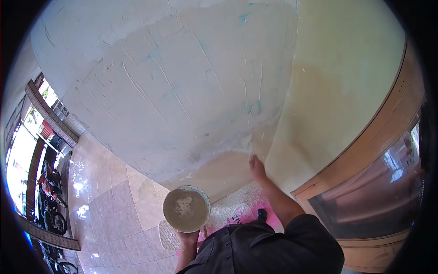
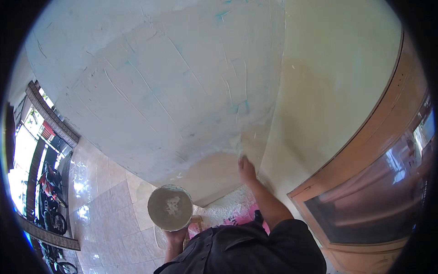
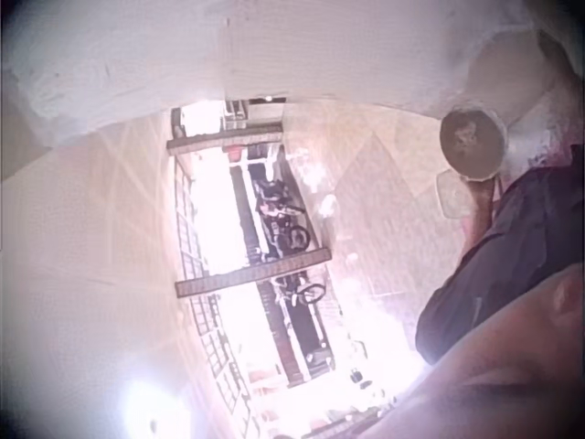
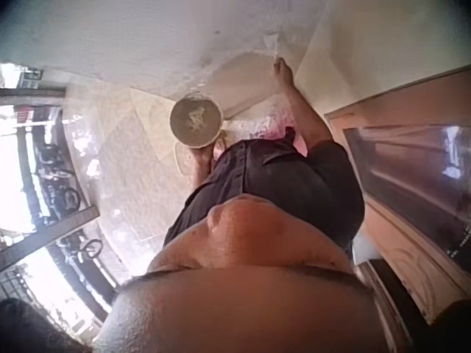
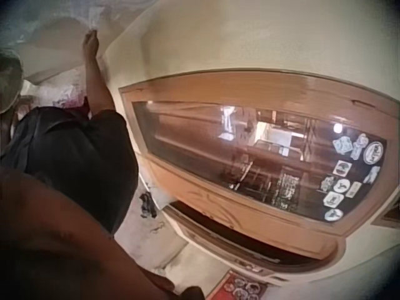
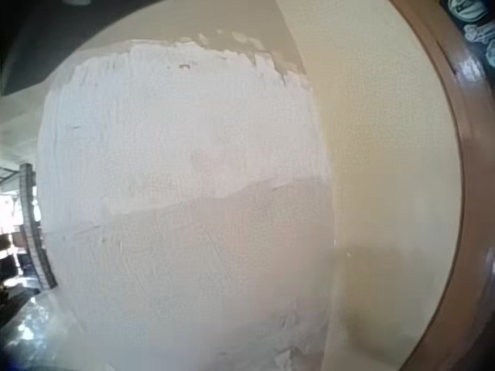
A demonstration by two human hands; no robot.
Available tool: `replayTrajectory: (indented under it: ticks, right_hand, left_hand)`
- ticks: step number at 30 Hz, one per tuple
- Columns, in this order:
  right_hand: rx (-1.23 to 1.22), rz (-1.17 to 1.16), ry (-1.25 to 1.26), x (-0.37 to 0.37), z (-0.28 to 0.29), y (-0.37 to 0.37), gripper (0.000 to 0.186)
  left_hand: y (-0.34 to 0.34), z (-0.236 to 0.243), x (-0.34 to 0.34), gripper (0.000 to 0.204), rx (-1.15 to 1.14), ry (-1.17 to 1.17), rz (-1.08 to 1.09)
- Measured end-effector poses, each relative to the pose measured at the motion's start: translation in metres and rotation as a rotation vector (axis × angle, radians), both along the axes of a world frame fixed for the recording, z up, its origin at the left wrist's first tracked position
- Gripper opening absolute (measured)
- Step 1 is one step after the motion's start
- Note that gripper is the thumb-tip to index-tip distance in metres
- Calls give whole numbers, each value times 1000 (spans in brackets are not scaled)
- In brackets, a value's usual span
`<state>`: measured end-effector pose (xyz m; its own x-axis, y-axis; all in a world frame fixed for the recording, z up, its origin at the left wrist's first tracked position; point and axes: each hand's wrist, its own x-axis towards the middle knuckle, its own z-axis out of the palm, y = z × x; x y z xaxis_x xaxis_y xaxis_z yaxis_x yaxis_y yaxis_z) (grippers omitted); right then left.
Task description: The person plasters a wall by scooping plaster from a bucket with a putty knife and spreading it onto the wall.
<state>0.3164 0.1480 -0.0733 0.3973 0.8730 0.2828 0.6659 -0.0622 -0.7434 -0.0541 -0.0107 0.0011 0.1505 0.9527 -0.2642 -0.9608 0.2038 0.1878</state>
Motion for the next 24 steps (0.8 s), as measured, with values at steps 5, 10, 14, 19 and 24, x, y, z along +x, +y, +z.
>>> replayTrajectory:
  ticks: [5,10,14,19,24]
  right_hand:
    - [170,23,115,2,127,40,34]
    - [-331,49,0,30,-12,11,46]
    - [-373,30,223,29,-51,-33,45]
    - [-88,-100,817,65,-9,-18,34]
    - [120,-5,1061,81,111,8,25]
  left_hand:
    - [-4,-3,-16,58,6,54,-3]
    - [-1,-4,-9,57,66,105,-23]
    - [0,-4,-7,57,29,61,-33]
    - [11,10,14,59,52,65,-55]
    - [17,-3,29,61,145,302,-57]
